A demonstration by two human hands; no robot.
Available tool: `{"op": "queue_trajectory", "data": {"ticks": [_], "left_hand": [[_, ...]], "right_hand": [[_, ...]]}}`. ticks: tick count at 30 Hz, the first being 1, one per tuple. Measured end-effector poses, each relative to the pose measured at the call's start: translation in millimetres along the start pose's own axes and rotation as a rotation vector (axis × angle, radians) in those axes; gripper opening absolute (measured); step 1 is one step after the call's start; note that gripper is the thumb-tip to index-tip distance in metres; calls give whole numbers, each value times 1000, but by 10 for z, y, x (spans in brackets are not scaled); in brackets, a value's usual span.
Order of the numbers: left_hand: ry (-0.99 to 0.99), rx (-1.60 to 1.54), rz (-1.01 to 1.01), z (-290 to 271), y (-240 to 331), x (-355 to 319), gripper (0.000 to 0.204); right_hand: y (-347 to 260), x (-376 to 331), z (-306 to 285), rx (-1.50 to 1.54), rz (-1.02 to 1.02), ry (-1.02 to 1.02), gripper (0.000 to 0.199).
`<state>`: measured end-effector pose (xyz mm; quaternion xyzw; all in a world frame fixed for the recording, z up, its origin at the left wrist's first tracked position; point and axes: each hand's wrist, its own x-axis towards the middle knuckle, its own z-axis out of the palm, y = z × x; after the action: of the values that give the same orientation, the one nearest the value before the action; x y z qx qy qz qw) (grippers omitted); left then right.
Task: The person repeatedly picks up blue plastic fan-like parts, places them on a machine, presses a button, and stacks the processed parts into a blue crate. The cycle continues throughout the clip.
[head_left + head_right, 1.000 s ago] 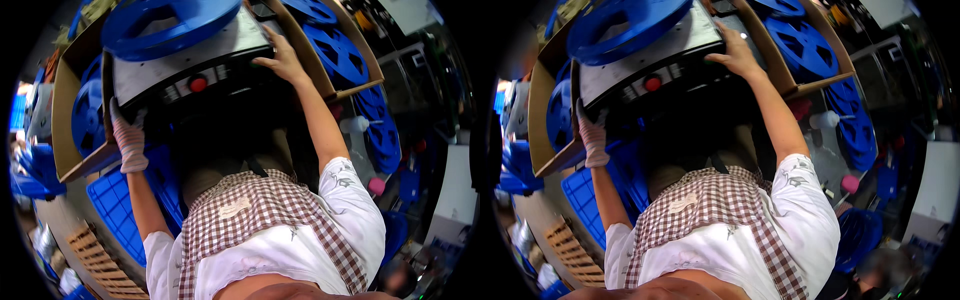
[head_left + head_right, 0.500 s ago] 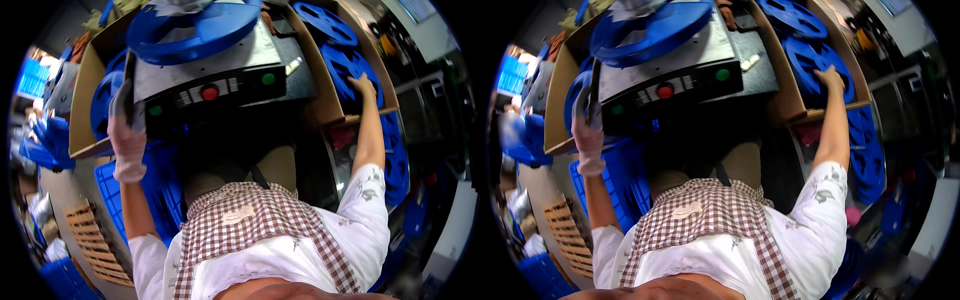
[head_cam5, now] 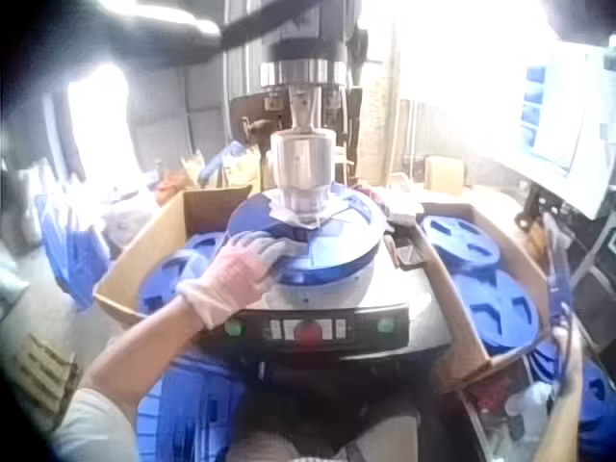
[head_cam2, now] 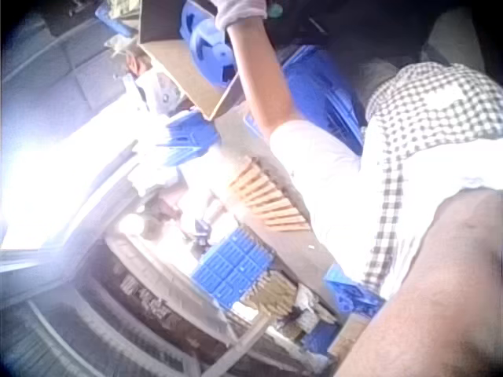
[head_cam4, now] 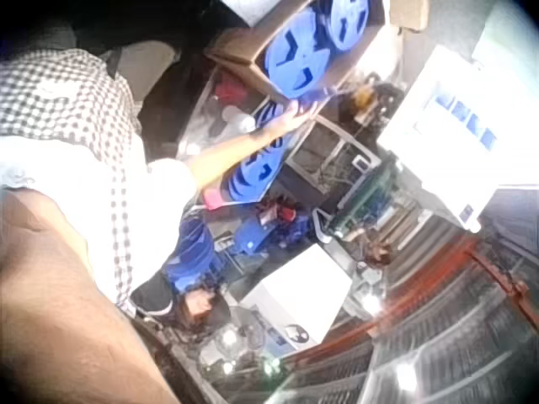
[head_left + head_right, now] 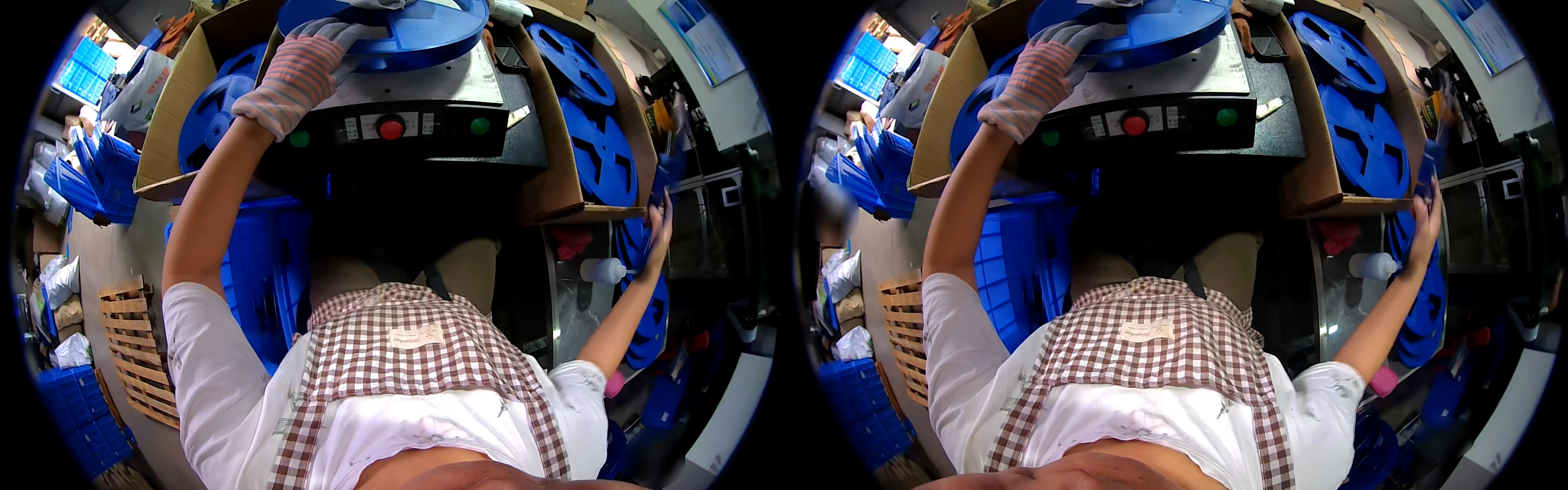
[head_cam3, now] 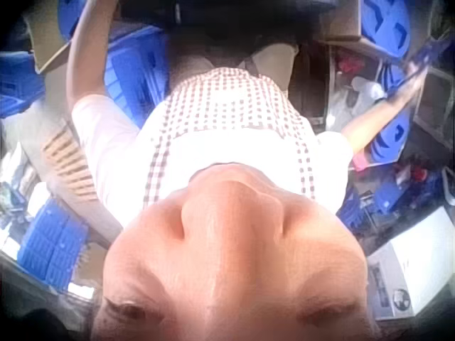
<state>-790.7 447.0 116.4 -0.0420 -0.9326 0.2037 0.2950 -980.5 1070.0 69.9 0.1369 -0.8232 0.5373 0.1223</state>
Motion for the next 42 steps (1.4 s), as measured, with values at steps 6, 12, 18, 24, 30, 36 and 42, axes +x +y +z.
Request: {"op": "queue_trajectory", "data": {"ticks": [6, 12, 18, 24, 30, 36, 42], "left_hand": [[-72, 132, 40, 177, -89, 57, 47], [10, 205, 97, -32, -16, 222, 37], [171, 41, -100, -538, -366, 42, 21], [226, -525, -541, -2345, -446, -1488, 21], [333, -535, -1197, -3263, -95, -3531, 20], [-237, 157, -1417, -1989, 376, -5824, 28], [-617, -178, -1849, -618, 1270, -7010, 36]], "right_hand": [[-675, -1203, 537, 794, 45, -12, 40], [-791, -1333, 641, 1015, 8, -183, 49], [-1149, -1249, 952, 1163, -138, -335, 58], [-1288, -1420, 940, 1149, -102, -349, 61], [-1516, -1422, 1050, 1258, -73, -545, 60], [-1968, -1496, 1354, 1312, 15, -727, 61], [-2207, -1392, 1492, 1276, 42, -782, 58]]}}
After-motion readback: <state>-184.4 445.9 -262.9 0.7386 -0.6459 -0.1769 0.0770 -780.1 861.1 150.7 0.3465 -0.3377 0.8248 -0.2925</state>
